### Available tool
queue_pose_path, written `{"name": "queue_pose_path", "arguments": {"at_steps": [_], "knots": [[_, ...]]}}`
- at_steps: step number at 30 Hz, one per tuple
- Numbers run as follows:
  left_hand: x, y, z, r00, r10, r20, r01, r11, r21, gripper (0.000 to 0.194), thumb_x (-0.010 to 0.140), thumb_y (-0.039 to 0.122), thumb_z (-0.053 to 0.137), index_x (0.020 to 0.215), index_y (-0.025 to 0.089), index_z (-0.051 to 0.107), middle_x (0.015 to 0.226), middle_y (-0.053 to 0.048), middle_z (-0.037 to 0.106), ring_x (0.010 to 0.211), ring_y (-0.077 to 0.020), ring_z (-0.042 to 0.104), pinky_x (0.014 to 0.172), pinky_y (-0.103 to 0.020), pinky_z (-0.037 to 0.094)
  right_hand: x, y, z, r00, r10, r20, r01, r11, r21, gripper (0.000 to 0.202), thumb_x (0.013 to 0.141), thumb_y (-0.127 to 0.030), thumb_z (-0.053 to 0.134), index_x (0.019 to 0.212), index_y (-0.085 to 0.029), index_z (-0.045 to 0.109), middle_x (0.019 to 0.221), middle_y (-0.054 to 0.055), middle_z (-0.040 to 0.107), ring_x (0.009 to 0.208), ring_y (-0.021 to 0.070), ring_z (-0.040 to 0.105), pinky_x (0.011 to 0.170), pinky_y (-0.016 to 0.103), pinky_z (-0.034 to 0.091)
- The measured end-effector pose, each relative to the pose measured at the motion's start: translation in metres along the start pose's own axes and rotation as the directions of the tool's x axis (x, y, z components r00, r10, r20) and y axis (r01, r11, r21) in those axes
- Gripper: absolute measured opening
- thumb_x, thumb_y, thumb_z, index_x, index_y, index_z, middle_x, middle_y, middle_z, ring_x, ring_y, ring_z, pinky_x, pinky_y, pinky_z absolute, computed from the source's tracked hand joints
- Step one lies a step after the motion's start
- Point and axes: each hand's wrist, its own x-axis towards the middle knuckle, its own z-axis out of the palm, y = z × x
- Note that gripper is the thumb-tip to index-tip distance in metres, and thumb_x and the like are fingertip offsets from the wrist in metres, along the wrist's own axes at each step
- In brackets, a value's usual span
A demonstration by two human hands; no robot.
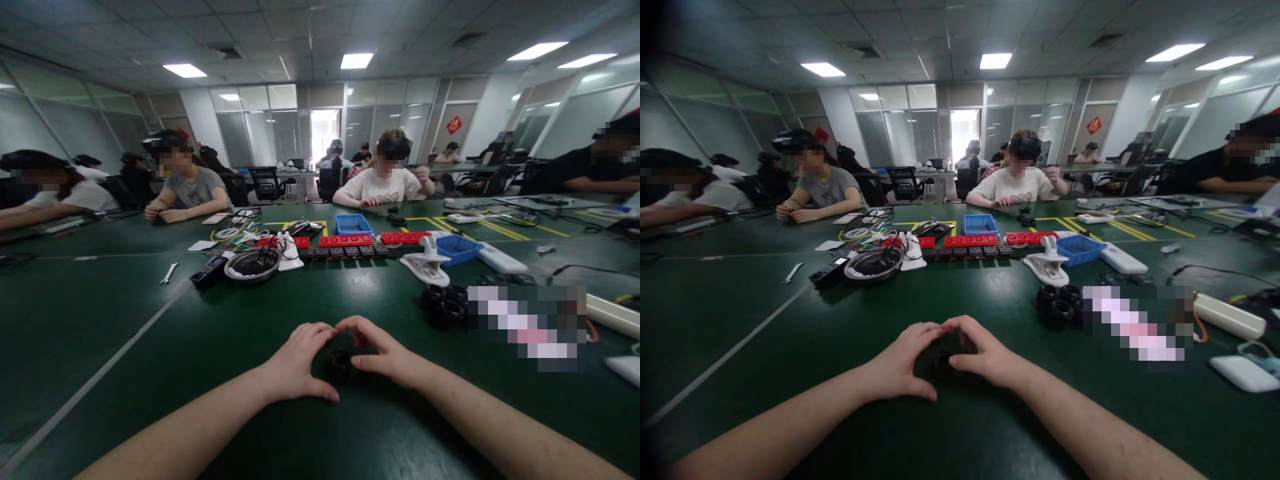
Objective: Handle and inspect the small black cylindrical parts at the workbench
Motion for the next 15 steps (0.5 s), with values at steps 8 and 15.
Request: {"name": "queue_pose_path", "arguments": {"at_steps": [8, 15], "knots": [[0.0009, -0.002, -0.0041, 0.998, 0.039, -0.058, -0.047, 0.988, -0.145, 0.058, 0.061, 0.041, 0.075, 0.112, 0.024, 0.053, 0.109, -0.005, 0.053, 0.104, -0.0251, 0.048, 0.092, -0.038, 0.036, 0.0024, -0.005, -0.0054, 0.976, 0.174, 0.13, -0.13, 0.946, -0.296, 0.053, 0.062, -0.011, 0.064, 0.114, -0.014, 0.052, 0.099, 0.007, 0.057, 0.086, 0.0206, 0.052, 0.076, 0.033, 0.042], [0.0023, 0.0035, 0.0002, 1.0, 0.026, -0.004, -0.027, 0.976, -0.215, 0.041, 0.068, 0.024, 0.073, 0.106, 0.022, 0.059, 0.1, -0.002, 0.059, 0.092, -0.0189, 0.055, 0.083, -0.029, 0.041, 0.006, -0.0056, -0.0022, 0.977, 0.074, 0.202, 0.029, 0.886, -0.462, 0.037, 0.064, -0.022, 0.072, 0.099, -0.017, 0.061, 0.096, 0.004, 0.058, 0.089, 0.0201, 0.053, 0.078, 0.031, 0.04]]}}
